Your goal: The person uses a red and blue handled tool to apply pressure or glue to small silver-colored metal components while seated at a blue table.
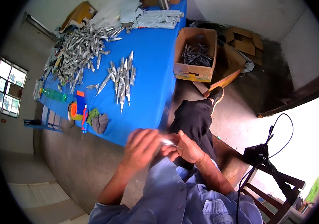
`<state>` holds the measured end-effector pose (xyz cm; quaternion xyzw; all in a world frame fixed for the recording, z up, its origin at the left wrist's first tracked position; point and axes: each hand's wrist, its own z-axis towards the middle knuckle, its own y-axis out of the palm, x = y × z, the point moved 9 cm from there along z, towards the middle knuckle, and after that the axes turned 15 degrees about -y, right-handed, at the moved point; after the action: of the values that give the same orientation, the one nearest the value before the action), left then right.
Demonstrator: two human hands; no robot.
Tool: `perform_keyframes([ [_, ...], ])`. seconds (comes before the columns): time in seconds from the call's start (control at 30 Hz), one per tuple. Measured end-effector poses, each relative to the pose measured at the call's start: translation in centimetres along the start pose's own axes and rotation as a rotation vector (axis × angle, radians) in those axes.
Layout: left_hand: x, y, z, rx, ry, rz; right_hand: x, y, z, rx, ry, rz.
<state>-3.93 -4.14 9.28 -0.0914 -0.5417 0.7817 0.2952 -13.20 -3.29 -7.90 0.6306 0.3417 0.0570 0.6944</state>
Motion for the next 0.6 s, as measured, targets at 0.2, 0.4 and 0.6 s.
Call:
perform_keyframes([
  [0.2, 2.2, 2.4, -2.3, -0.098, 0.026, -0.066, 0.5, 0.4, -1.0, 0.003, -0.081, -0.304],
  [0.4, 1.6, 2.3, -4.0, -0.082, -0.017, -0.078, 0.7, 2.0, -0.5, -0.044, -0.207, -0.320],
  [0.6, 1.0, 1.9, -4.4, 0.036, -0.165, -0.252, 1.3, -0.1, -0.9, 0.033, -0.228, -0.276],
])
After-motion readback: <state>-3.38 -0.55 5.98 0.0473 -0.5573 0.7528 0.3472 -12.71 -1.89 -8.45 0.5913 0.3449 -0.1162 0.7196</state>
